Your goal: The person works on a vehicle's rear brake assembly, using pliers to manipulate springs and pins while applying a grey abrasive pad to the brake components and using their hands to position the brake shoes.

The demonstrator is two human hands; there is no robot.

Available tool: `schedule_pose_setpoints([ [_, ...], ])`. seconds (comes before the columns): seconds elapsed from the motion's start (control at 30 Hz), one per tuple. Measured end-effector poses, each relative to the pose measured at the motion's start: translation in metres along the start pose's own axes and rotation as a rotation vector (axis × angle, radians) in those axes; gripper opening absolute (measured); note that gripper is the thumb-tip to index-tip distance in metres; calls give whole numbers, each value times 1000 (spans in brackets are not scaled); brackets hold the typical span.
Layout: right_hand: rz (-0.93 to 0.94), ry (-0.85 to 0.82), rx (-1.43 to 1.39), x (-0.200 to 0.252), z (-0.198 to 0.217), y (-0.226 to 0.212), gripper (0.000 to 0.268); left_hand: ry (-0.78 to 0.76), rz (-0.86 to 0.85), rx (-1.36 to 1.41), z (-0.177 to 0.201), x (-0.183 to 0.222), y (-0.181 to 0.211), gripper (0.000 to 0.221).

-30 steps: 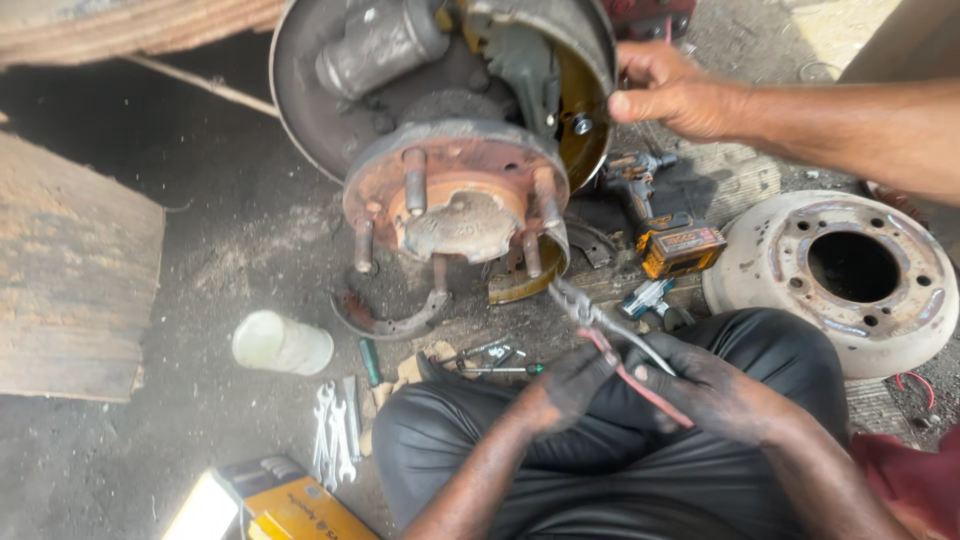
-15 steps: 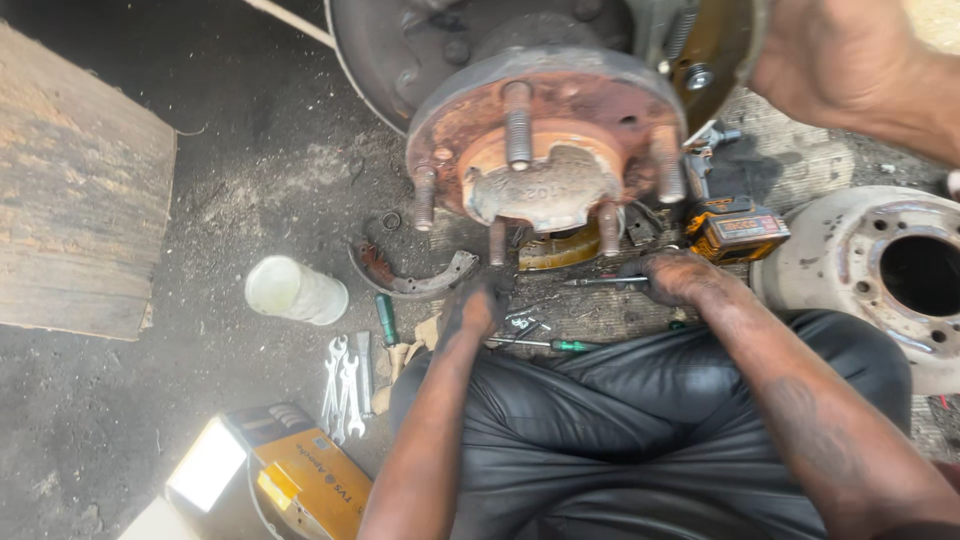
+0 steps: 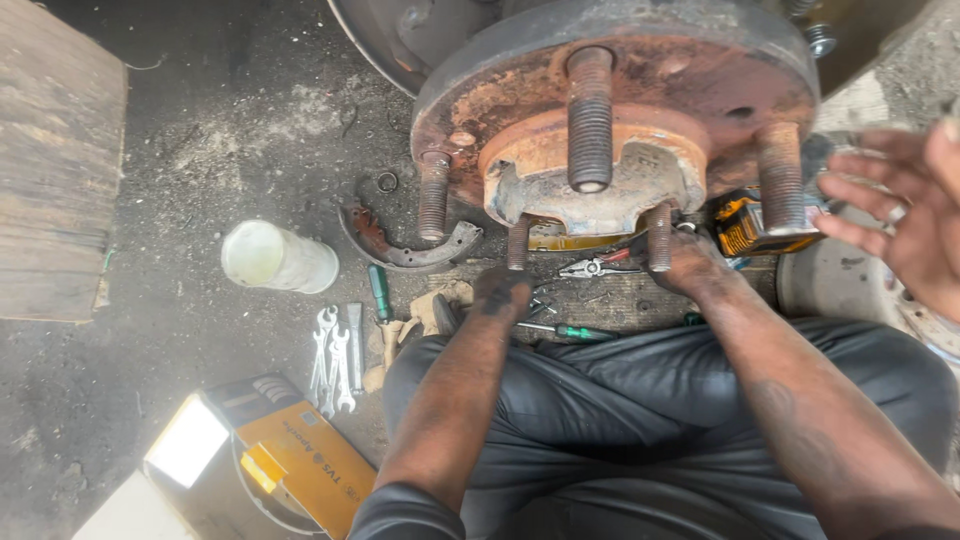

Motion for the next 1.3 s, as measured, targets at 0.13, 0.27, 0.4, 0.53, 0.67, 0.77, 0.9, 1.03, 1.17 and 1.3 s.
schedule_pose_setpoints([
  [0.13,-22,-159,-50,6,14,-15,58,-29,-30,-47,-6,-8,11,35],
  [0.27,121,-315,-94,27,41,-38,57,49,24,2,7,-31,-4,35],
  [0.4,675,-403,-756,95,78,-99,50,117,27,50,9,-45,-15,36],
  [0.53,991,-536,-920,195,87,-158,47,221,36,140,-5,-58,-23,36],
  [0.67,971,-494,-922,254,74,-182,45,140,194,255,-46,-88,-50,37],
  [0.77,973,-410,-858,254,82,-178,44,-35,300,313,-63,-123,-60,37],
  [0.9,983,-196,-701,212,100,-159,44,-236,324,471,-69,-134,-62,37],
  [1.03,654,174,-484,139,98,-97,46,-364,261,866,-41,-121,-38,38],
  [1.17,378,736,-325,87,109,-44,96,-459,169,1151,-12,-102,1,39],
  [1.3,330,744,-194,46,114,-54,97,-480,129,1207,-4,-77,6,39],
])
Point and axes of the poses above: each hand's wrist, its own x-axis away from the middle knuckle, its own z-axis out of the back of the hand, y = z × x, the point moved 5 cm from there along -x, towards the middle knuckle, and after that the axes turned 13 degrees about z, right-handed, at the moved point
